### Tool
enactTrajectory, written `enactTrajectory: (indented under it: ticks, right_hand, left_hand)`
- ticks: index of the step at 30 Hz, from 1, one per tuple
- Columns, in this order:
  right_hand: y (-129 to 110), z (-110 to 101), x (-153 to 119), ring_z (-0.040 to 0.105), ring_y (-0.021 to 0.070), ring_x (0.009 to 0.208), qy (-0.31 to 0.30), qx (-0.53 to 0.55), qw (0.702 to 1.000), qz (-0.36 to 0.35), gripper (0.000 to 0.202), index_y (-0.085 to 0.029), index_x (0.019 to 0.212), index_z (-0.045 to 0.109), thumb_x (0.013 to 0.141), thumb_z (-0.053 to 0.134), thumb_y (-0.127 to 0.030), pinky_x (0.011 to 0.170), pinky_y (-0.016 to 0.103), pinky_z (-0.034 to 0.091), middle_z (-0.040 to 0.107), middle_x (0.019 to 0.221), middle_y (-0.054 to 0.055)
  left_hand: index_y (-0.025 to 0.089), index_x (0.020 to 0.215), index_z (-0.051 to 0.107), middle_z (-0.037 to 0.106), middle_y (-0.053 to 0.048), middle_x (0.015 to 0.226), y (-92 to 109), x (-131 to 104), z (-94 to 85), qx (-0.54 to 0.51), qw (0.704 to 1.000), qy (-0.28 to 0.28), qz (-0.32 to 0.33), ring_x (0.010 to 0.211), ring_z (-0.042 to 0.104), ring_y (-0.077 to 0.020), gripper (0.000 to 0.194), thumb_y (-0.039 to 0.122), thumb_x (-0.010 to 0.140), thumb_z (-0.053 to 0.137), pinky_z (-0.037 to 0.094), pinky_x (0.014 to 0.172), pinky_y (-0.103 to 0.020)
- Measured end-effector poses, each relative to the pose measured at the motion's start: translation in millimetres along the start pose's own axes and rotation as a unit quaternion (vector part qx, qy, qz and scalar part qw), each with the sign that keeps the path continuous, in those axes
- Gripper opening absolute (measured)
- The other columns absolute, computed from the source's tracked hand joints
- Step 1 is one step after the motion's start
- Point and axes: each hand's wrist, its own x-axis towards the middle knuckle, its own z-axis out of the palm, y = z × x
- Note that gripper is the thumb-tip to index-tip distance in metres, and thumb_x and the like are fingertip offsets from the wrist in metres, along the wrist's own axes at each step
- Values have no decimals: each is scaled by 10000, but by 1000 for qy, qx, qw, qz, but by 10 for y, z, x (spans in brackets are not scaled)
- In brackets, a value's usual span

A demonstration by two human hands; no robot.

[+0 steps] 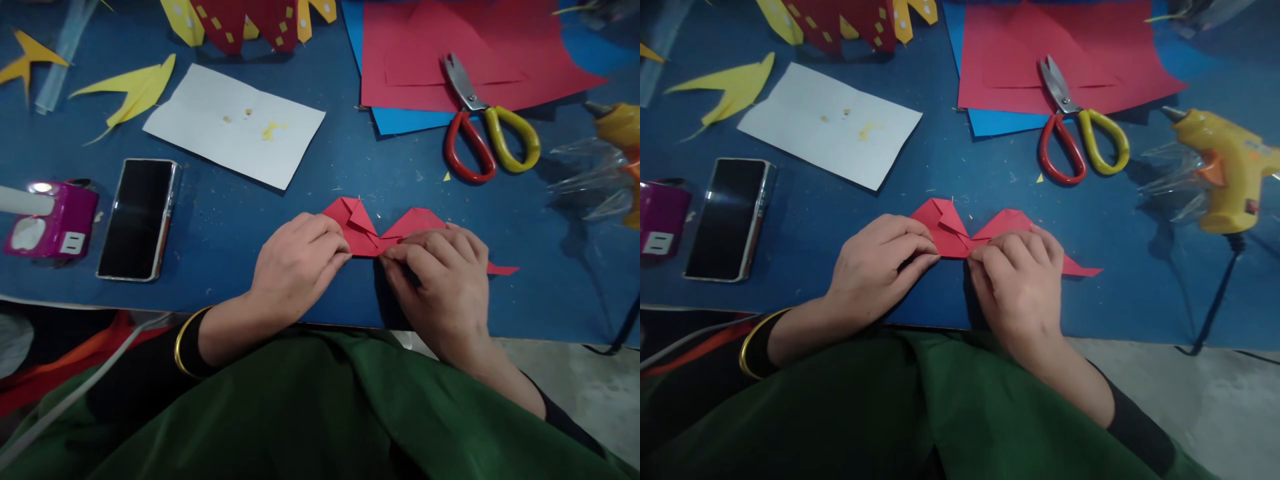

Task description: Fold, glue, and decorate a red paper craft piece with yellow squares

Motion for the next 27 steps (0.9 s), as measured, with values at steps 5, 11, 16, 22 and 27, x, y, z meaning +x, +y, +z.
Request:
enactTrajectory:
  ticks: [5,11,16,22,27]
  right_hand:
    - [-54,-6,4,603,211,853,4,7,1000,20,106,-228,852,666,943,629,-268,958,450,435,686,846,33]
    - [-92,-9,24,582,235,844,-14,12,999,50,135,-209,841,672,937,616,-286,885,456,435,672,855,61]
    - [-97,4,20,575,241,838,-13,14,998,65,143,-206,829,650,932,615,-300,875,466,438,673,849,66]
    - [-106,7,15,577,231,847,-13,3,998,66,118,-212,845,656,928,615,-284,954,493,439,667,847,57]
    - [-118,25,21,564,207,836,11,-31,998,54,119,-248,808,641,921,606,-265,1025,482,422,632,796,19]
  left_hand:
    - [156,873,680,716,-49,969,4,35,-9,21,999,-21,-16,885,625,-202,162,250,979,602,473,767,-341]
    - [168,841,656,704,-52,974,23,70,-42,59,998,-26,-19,870,606,-211,180,257,982,589,414,752,-361]
    - [175,814,659,708,-54,975,28,90,-53,81,996,-20,-14,902,614,-230,198,264,974,583,406,800,-397]
    - [199,813,668,715,-42,981,29,100,-55,100,994,-22,-22,918,620,-233,188,277,964,589,405,839,-417]
    - [203,819,664,719,-31,975,35,103,-59,118,992,-25,-28,922,622,-229,186,289,967,593,411,856,-414]
